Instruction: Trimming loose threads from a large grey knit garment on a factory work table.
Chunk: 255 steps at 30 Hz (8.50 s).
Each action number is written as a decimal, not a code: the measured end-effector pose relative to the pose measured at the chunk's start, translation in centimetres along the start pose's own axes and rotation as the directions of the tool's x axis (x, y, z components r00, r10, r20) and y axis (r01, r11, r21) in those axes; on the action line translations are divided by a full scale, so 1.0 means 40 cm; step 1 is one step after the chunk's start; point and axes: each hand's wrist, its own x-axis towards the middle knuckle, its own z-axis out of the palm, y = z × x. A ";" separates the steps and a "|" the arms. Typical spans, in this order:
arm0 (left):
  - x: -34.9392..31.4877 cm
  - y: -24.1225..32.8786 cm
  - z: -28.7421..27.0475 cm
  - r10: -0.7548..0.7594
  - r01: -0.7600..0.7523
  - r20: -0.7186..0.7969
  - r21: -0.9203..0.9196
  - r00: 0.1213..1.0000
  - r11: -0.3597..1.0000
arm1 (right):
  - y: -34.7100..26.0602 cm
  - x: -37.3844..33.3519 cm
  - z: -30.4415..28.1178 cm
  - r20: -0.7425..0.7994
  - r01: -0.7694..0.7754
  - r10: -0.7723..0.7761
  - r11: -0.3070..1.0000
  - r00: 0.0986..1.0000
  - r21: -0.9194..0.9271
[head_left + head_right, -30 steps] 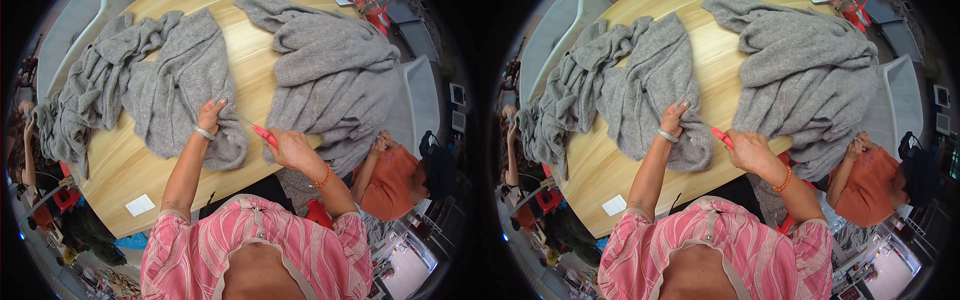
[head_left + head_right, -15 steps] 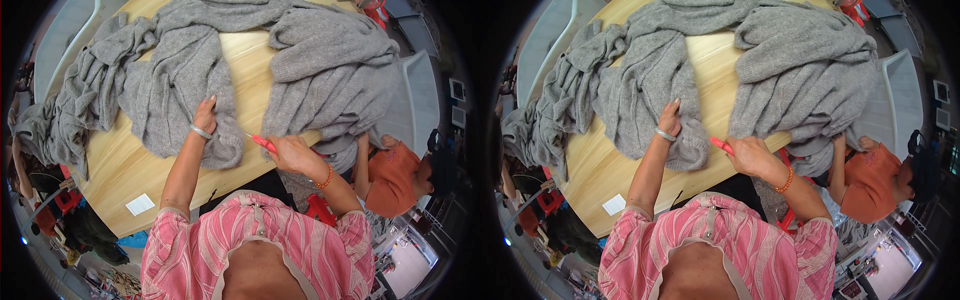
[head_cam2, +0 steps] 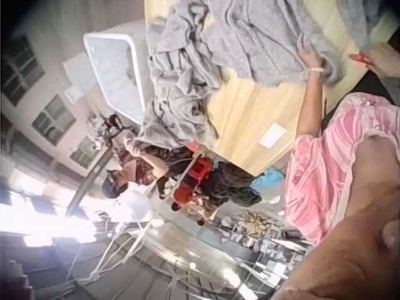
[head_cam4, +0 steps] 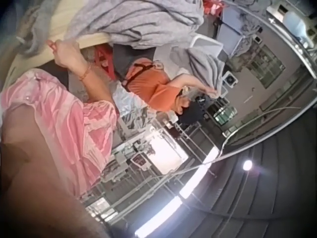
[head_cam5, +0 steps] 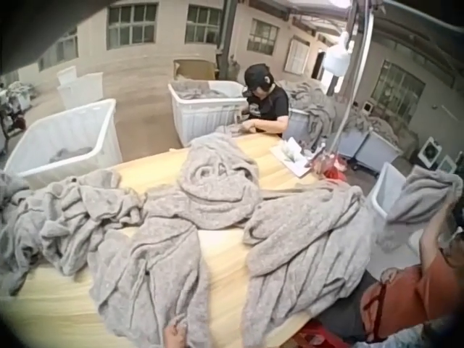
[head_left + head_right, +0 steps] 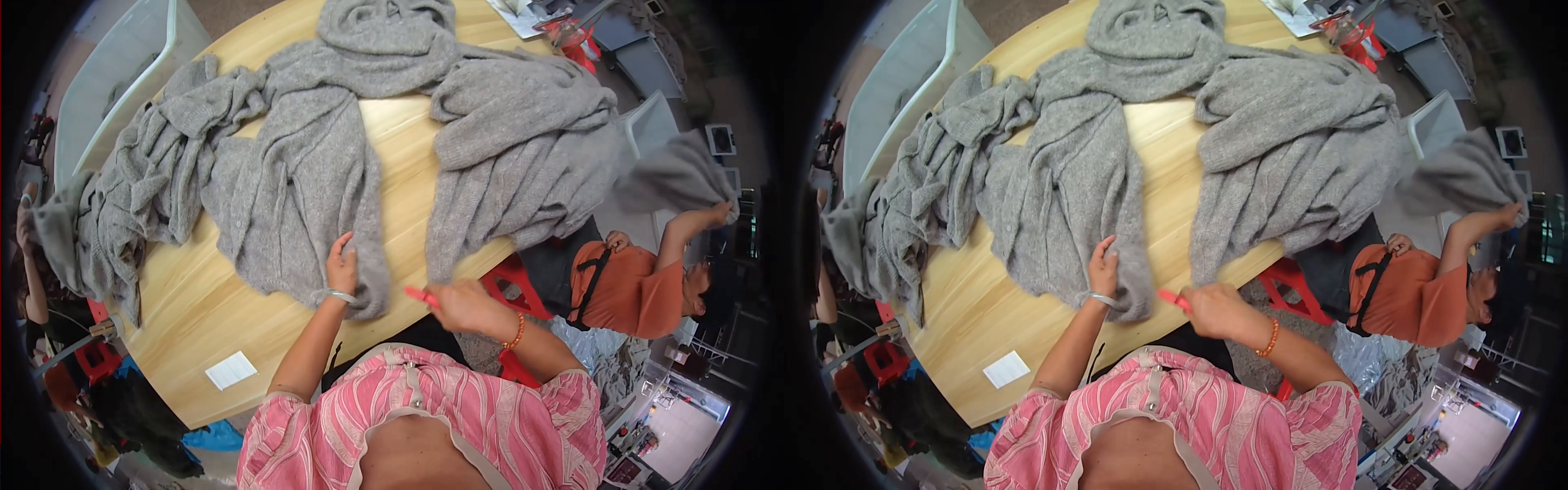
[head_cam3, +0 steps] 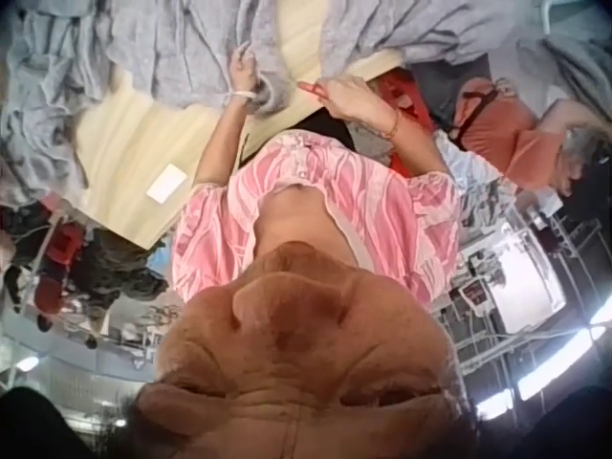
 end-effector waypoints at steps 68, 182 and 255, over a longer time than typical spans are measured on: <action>0.053 0.159 -0.295 -0.156 -0.600 0.629 0.775 0.761 0.199 | 0.269 0.149 -0.203 -0.329 -0.018 0.124 0.951 0.936 0.309; 0.357 0.203 0.039 -0.333 0.276 -0.017 -0.518 0.943 0.809 | 0.136 0.149 -0.149 -0.385 0.121 -0.039 0.974 0.922 0.191; 0.066 0.090 -0.027 0.383 -0.438 0.259 0.736 0.887 0.516 | 0.007 0.261 -0.065 -0.306 0.076 -0.078 0.997 0.949 -0.017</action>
